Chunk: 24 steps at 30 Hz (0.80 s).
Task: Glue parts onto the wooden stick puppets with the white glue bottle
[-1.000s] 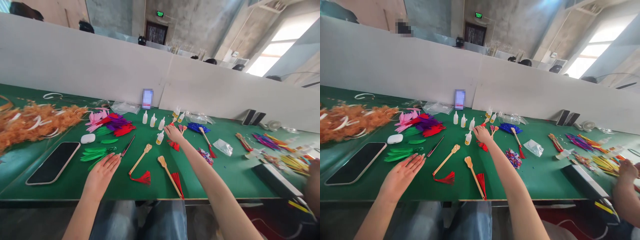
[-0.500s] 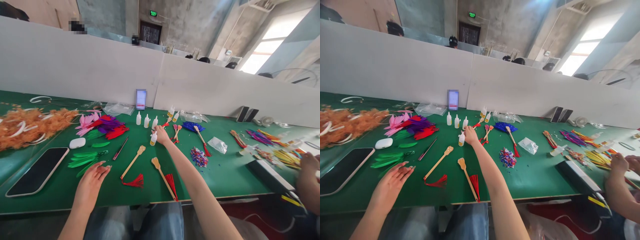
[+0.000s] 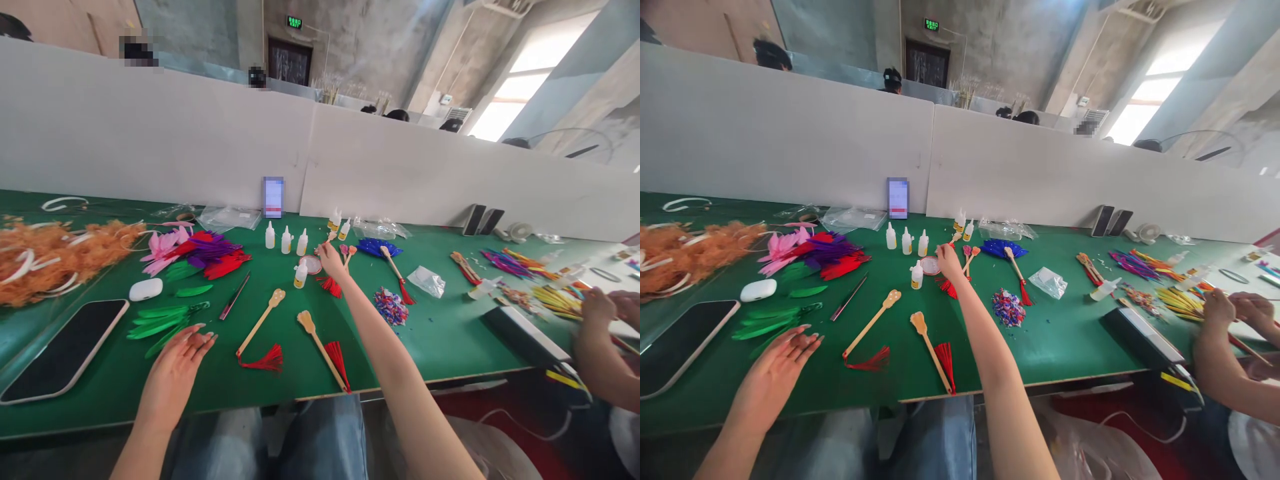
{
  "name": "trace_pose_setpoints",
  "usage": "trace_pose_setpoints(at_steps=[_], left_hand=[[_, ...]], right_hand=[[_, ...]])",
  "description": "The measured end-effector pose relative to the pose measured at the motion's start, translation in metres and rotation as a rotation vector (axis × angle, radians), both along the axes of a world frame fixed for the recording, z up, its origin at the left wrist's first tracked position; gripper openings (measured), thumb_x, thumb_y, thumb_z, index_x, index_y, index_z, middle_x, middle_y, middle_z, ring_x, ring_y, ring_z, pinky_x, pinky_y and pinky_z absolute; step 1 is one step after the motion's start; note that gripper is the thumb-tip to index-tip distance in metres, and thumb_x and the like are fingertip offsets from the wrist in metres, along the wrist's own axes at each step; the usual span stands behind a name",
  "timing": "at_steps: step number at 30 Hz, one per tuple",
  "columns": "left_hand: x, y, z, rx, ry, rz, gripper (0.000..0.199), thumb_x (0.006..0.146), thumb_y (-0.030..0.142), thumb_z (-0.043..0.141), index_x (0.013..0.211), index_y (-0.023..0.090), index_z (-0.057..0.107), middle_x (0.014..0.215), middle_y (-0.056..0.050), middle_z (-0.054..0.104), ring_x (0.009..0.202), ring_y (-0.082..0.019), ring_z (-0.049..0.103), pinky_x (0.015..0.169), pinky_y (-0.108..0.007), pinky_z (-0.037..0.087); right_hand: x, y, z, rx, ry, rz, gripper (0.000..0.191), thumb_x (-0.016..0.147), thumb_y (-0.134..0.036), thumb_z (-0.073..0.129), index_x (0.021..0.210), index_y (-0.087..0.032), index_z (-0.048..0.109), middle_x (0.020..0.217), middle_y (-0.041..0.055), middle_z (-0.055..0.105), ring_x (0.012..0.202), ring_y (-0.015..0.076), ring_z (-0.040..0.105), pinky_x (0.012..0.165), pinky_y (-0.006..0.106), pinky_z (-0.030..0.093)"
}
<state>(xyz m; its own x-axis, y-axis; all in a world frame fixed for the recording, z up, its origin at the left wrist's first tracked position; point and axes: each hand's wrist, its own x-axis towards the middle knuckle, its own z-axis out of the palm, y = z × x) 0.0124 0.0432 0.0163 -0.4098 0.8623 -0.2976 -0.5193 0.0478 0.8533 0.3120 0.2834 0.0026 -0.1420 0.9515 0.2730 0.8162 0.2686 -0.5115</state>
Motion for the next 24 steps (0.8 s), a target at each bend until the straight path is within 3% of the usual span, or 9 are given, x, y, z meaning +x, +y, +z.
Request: trace_pose_setpoints(at_steps=[5,9,13,15,18,20,22,24], left_hand=[[0.001,0.0,-0.001,0.023,0.009,-0.011,0.012,0.075,0.026,0.057,0.082,0.023,0.067,0.073,-0.001,0.063,0.087,-0.018,0.063,0.094,-0.037,0.05],[0.001,0.001,-0.003,0.033,0.012,-0.018,0.013,0.073,0.024,0.059,0.083,0.021,0.066,0.074,-0.001,0.064,0.085,-0.016,0.062,0.093,-0.033,0.049],[0.005,0.001,-0.003,0.115,0.065,0.026,0.011,0.071,0.023,0.06,0.079,0.02,0.065,0.068,0.001,0.062,0.077,-0.016,0.061,0.081,-0.03,0.051],[0.01,-0.003,0.0,0.187,0.172,0.08,0.011,0.071,0.024,0.06,0.081,0.021,0.065,0.065,0.002,0.06,0.07,-0.015,0.059,0.072,-0.028,0.049],[0.022,-0.008,0.009,0.271,0.404,0.108,0.028,0.073,0.025,0.063,0.1,0.024,0.06,0.066,0.003,0.06,0.066,-0.015,0.056,0.063,-0.025,0.043],[0.032,-0.006,0.017,0.29,0.527,0.029,0.035,0.074,0.029,0.063,0.109,0.026,0.055,0.067,0.003,0.059,0.065,-0.015,0.055,0.061,-0.025,0.039],[0.046,0.003,0.023,0.265,0.627,-0.129,0.029,0.074,0.033,0.065,0.101,0.024,0.058,0.068,0.002,0.058,0.064,-0.016,0.053,0.062,-0.026,0.038],[0.063,0.02,0.025,0.275,0.822,-0.299,0.02,0.074,0.036,0.065,0.088,0.022,0.062,0.074,-0.001,0.059,0.067,-0.017,0.052,0.067,-0.028,0.039]], right_hand=[[0.041,-0.037,0.003,-0.036,-0.032,0.013,0.033,0.098,-0.034,0.024,0.09,-0.02,0.053,0.081,0.0032,0.065,0.076,0.0166,0.061,0.069,0.026,0.044],[0.051,-0.058,0.006,-0.009,-0.089,0.014,0.039,0.098,-0.034,0.027,0.072,-0.019,0.052,0.078,0.0051,0.063,0.081,0.0176,0.06,0.078,0.028,0.042],[0.053,-0.076,0.023,0.043,-0.108,-0.035,0.039,0.098,-0.034,0.028,0.072,-0.018,0.052,0.086,0.0084,0.063,0.091,0.0192,0.058,0.088,0.031,0.038],[0.051,-0.096,0.032,0.061,-0.104,-0.068,0.04,0.097,-0.041,0.028,0.074,-0.018,0.052,0.086,0.0087,0.062,0.087,0.0196,0.058,0.081,0.03,0.04],[0.037,-0.144,0.036,-0.006,-0.11,-0.005,0.045,0.089,-0.059,0.039,0.068,-0.02,0.049,0.065,0.0015,0.058,0.062,0.0157,0.056,0.057,0.025,0.039],[0.022,-0.176,0.031,-0.108,-0.188,0.082,0.043,0.08,-0.064,0.051,0.075,-0.021,0.051,0.066,0.0,0.06,0.059,0.0154,0.057,0.052,0.024,0.036],[0.004,-0.201,0.023,-0.107,-0.353,0.06,0.044,0.074,-0.062,0.062,0.084,-0.019,0.052,0.078,0.0049,0.063,0.07,0.0205,0.061,0.052,0.025,0.036],[-0.01,-0.213,0.016,-0.105,-0.486,0.019,0.029,0.085,-0.047,0.057,0.087,-0.018,0.052,0.086,0.0088,0.064,0.078,0.0224,0.063,0.051,0.026,0.035]])
